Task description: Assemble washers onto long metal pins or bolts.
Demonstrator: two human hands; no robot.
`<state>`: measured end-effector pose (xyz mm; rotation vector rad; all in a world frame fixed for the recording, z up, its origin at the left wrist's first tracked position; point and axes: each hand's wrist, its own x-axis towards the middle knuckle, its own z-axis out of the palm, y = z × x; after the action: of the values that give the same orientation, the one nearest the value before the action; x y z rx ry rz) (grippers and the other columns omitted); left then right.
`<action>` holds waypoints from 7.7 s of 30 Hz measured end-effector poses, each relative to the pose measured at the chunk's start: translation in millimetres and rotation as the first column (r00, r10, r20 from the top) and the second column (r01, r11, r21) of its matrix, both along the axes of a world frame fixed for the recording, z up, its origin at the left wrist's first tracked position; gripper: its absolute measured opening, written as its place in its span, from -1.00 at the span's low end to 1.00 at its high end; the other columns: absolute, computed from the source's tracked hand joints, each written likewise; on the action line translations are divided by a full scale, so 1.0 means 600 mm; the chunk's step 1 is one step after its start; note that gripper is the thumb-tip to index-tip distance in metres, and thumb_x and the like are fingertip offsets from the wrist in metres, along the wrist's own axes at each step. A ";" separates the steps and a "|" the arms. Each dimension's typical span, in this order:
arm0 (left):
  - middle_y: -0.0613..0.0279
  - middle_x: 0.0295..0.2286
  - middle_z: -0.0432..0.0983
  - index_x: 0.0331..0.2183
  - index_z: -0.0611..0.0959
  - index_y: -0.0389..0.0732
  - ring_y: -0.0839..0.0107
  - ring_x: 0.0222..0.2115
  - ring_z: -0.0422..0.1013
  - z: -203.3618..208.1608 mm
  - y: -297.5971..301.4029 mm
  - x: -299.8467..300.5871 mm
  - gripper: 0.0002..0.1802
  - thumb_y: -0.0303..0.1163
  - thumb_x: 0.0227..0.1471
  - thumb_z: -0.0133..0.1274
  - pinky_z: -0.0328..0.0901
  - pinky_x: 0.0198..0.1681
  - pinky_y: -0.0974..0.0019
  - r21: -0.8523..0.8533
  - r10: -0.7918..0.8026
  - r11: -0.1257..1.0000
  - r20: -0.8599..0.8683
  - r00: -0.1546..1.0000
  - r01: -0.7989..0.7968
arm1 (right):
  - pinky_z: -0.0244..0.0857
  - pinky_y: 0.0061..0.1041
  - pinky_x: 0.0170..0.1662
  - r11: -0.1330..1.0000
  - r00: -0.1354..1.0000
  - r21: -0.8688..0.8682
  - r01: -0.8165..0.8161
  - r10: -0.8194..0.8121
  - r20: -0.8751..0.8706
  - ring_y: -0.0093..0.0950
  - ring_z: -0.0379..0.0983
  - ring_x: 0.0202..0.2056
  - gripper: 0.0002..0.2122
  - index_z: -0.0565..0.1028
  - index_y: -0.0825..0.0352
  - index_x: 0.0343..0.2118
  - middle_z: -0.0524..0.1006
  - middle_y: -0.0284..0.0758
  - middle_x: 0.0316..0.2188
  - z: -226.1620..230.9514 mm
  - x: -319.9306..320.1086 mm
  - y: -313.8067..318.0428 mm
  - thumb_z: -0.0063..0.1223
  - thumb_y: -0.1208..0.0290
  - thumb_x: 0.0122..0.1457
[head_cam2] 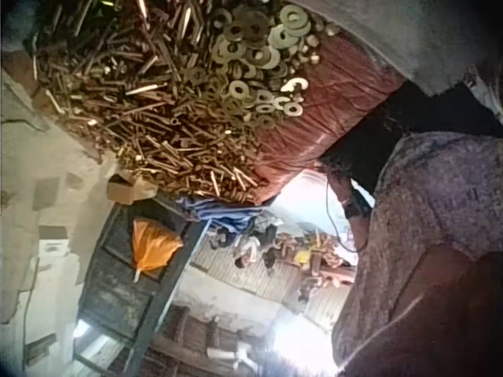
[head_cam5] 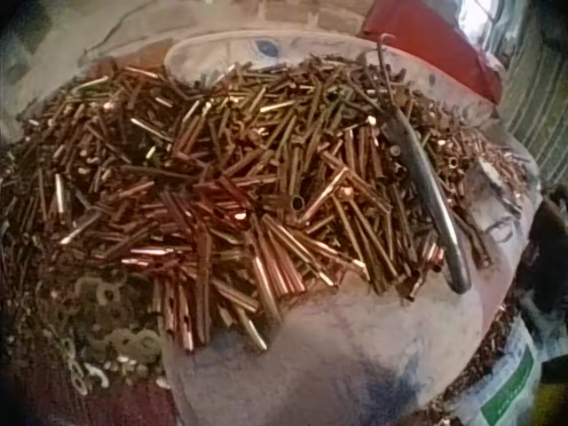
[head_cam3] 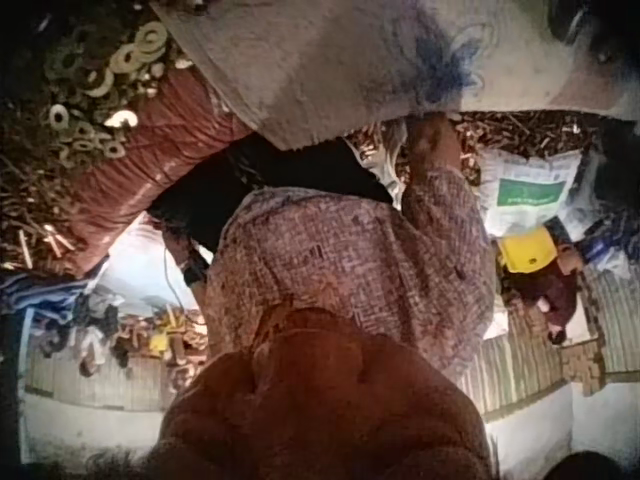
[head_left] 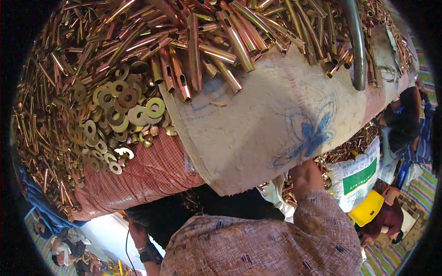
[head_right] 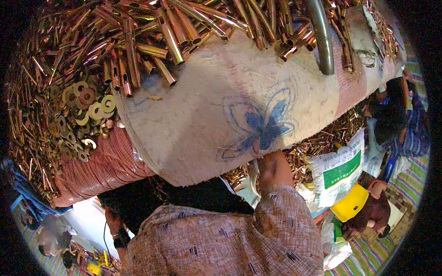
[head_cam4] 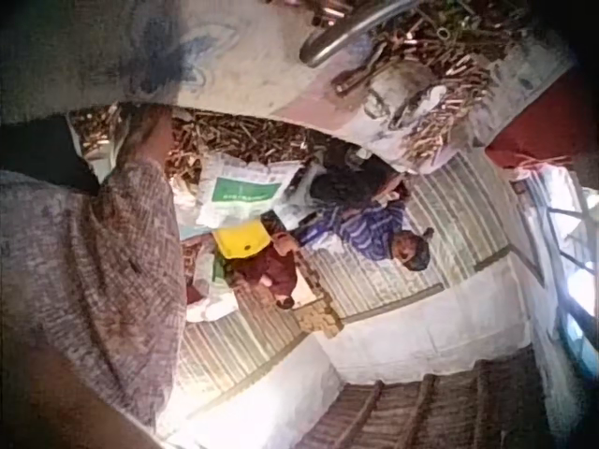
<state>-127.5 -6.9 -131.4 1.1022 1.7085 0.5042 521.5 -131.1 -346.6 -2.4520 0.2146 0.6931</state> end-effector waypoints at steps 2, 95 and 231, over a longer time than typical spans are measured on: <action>0.14 -0.20 0.36 -0.07 0.34 -0.30 0.34 -0.19 0.30 0.009 0.002 0.013 -0.51 -0.35 -0.09 -0.03 0.22 -0.10 0.34 0.013 0.014 1.000 -0.023 1.000 -0.014 | 0.29 -0.52 -0.45 1.000 1.000 0.017 0.011 -0.011 0.002 -0.47 0.38 -0.50 -0.77 0.37 0.36 -0.21 0.46 -0.33 -0.46 -0.001 -0.001 0.007 -0.12 0.37 0.09; 0.28 -0.57 0.45 -0.24 0.43 -0.24 0.62 -0.60 0.32 0.187 0.081 0.062 -0.80 -0.44 0.02 -0.08 0.16 -0.65 0.62 -0.195 0.146 0.981 0.695 0.704 -0.011 | 0.27 -0.45 -0.32 -0.267 -0.118 0.011 -0.964 0.463 0.879 -0.23 0.41 -0.39 -0.87 0.44 0.34 -0.34 0.44 -0.19 -0.40 0.560 -0.661 0.532 -0.05 0.56 0.01; 0.30 -0.72 0.31 -0.43 0.39 -0.24 0.64 -0.79 0.14 0.148 -0.053 -0.031 -0.81 -0.45 -0.11 0.07 -0.06 -0.79 0.59 -0.302 0.300 0.946 0.690 0.659 -0.115 | 0.20 -0.70 -0.46 -0.055 -0.148 0.869 -0.491 0.989 -0.022 -0.70 0.27 -0.54 -0.91 0.44 0.36 -0.39 0.39 -0.47 -0.57 0.489 -0.765 0.303 0.02 0.51 0.02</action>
<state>-146.3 -38.5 -42.7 0.4126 1.1239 0.7485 62.6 50.8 -53.3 -1.0331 -1.4209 1.9419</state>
